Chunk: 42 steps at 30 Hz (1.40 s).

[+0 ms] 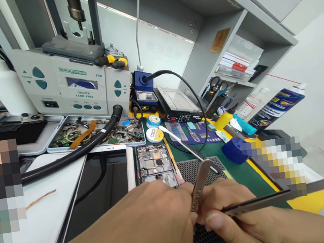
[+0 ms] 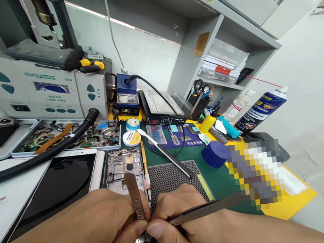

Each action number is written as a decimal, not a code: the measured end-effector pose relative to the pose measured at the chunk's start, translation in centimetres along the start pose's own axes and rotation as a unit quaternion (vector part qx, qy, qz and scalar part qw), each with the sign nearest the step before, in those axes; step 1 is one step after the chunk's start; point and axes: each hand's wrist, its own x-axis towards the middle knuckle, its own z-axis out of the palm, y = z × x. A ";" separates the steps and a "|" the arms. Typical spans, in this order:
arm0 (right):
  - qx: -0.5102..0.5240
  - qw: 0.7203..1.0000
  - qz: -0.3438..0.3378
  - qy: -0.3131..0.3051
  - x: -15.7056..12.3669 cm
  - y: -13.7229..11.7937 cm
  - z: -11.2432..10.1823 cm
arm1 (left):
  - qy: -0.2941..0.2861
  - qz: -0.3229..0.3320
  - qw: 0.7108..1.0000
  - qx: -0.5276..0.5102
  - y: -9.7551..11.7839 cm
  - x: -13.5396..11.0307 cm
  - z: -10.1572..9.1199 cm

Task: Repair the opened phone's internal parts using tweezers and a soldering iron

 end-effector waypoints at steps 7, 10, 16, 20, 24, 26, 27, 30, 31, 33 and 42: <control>0.004 1.000 0.007 -0.011 0.1 0.1 -0.2 | -0.002 0.005 1.000 0.020 -0.2 -0.2 0.0; 0.006 1.000 0.000 -0.010 0.1 0.1 -0.3 | -0.011 0.010 1.000 0.026 0.0 0.1 -0.2; -0.008 0.999 -0.004 -0.045 0.4 0.0 -0.6 | -0.011 0.004 0.999 0.037 0.2 0.2 0.0; -0.006 0.999 -0.009 -0.041 0.5 0.1 -0.7 | -0.009 0.002 0.999 0.040 0.2 -0.3 0.0; -0.014 0.998 -0.001 -0.059 0.5 0.0 -0.9 | -0.002 -0.002 0.999 0.039 0.0 -0.3 0.2; -0.007 0.999 -0.004 -0.043 0.5 0.0 -0.8 | 0.000 -0.003 0.999 0.037 -0.1 -0.3 0.2; -0.004 0.999 -0.004 -0.039 0.5 0.0 -0.8 | 0.000 -0.004 0.999 0.036 -0.2 -0.3 0.2; -0.005 0.999 -0.002 -0.044 0.5 0.0 -0.8 | 0.001 -0.001 0.999 0.032 -0.1 -0.3 0.0; -0.007 0.999 0.001 -0.048 0.5 0.0 -0.9 | -0.002 0.001 1.000 0.030 0.0 -0.3 -0.1; -0.011 0.998 0.001 -0.054 0.6 0.0 -0.9 | -0.006 0.006 1.000 0.028 0.1 -0.3 -0.2; -0.021 0.998 0.004 -0.055 0.5 -0.4 -1.0 | 0.009 0.010 0.999 0.039 -0.2 -0.1 0.3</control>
